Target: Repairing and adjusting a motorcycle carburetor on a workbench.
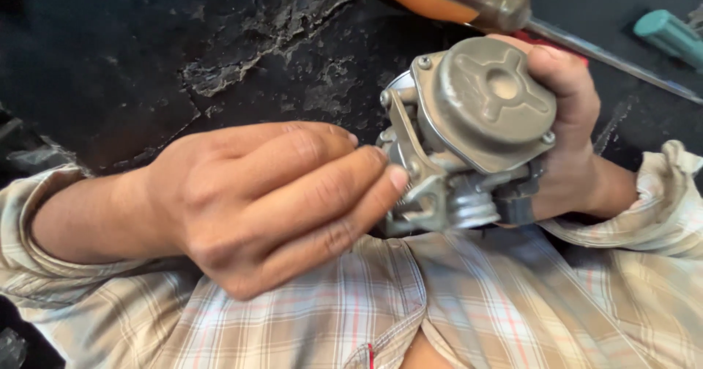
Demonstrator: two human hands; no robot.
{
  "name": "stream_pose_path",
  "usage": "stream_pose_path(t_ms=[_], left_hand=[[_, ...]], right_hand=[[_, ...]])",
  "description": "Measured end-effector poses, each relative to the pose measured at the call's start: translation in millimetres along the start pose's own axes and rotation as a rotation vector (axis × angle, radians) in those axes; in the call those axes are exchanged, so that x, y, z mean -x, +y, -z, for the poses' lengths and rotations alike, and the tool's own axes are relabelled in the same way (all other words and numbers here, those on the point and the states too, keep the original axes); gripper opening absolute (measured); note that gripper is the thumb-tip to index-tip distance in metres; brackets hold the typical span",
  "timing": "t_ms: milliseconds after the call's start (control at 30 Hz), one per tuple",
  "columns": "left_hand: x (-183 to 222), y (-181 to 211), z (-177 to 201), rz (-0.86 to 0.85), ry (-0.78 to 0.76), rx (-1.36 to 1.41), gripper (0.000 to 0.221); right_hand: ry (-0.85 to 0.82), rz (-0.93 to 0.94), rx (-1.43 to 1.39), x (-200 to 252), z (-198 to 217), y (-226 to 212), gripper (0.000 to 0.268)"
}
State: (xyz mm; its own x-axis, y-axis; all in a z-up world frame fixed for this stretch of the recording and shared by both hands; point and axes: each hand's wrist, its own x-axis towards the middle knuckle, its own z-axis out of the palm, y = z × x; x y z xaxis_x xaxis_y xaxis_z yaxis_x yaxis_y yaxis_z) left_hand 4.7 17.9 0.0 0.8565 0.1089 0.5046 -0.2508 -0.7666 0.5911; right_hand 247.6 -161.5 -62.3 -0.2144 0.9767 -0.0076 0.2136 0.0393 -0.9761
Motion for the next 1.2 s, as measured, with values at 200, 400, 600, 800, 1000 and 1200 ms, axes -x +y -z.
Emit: stream_pose_path(t_ms=[200,400,600,800,1000,1200], left_hand=[[13,5,-1,-0.031,-0.008,-0.123,0.026],[17,26,-8,0.014,-0.015,-0.173,0.039],[34,51,-16,0.072,-0.056,-0.250,0.036],[59,29,-23,-0.013,0.003,-0.401,0.031],[35,26,-18,-0.029,-0.179,-0.099,0.038],[39,26,-18,0.055,-0.156,-0.212,0.026]], right_hand=[[0.111,0.248,0.370,-16,1,-22,0.118],[0.087,0.261,0.552,-23,14,-33,0.118],[-0.056,0.188,0.278,-17,7,-37,0.110],[-0.040,0.103,0.358,-14,9,-31,0.118],[0.103,0.047,0.315,-4,13,-52,0.097],[0.036,0.679,0.543,26,16,-90,0.048]])
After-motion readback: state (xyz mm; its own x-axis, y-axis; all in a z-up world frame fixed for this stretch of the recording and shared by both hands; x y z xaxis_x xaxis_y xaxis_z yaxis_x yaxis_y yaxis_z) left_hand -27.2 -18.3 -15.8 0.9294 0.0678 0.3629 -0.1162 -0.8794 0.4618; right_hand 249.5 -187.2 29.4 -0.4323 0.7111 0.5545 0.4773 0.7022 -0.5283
